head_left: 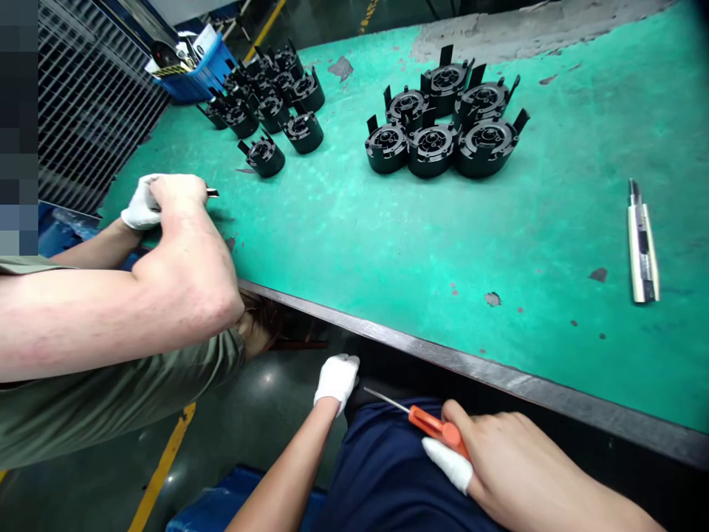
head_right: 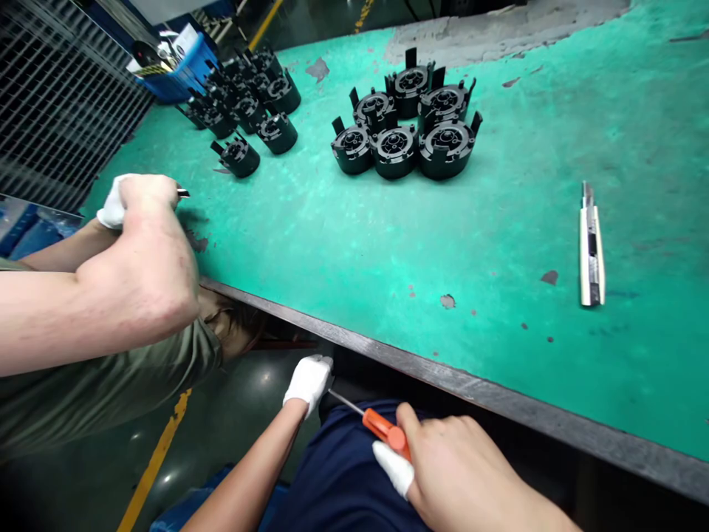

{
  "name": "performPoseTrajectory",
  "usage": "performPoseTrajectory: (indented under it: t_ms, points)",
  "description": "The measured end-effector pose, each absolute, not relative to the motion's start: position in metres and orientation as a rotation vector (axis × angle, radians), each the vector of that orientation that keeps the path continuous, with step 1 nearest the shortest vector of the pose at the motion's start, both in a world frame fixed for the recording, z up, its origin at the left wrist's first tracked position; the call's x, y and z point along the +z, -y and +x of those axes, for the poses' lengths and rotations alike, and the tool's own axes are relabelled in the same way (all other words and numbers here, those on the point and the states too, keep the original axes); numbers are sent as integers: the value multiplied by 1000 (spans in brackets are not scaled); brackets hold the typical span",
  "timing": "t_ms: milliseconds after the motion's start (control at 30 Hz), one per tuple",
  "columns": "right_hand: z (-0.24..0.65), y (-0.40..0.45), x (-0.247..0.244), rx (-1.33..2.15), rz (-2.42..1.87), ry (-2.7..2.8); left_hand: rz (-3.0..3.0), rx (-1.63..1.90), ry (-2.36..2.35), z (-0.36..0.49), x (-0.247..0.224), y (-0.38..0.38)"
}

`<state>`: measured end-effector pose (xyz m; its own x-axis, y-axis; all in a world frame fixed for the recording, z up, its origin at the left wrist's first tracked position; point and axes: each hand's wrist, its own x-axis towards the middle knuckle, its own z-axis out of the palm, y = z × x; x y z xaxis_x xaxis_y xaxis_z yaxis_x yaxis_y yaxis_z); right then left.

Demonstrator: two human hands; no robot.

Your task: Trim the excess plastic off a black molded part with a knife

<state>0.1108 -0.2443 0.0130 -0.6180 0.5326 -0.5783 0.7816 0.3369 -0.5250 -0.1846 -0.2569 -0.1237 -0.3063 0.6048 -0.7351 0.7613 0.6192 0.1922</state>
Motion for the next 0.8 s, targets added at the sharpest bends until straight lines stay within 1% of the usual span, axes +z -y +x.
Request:
performPoseTrajectory:
  t_ms: [233, 500, 800]
  points:
    - [90, 245, 7, -1038, 1146, -2413, 918, -300, -1964, -187, -125, 266]
    - [71, 246, 7, -922, 1115, -2544, 648, -211, -1960, -182, -131, 279]
    - [65, 243, 7, -930, 1107, -2500, 484, -63, -1966, -179, -133, 285]
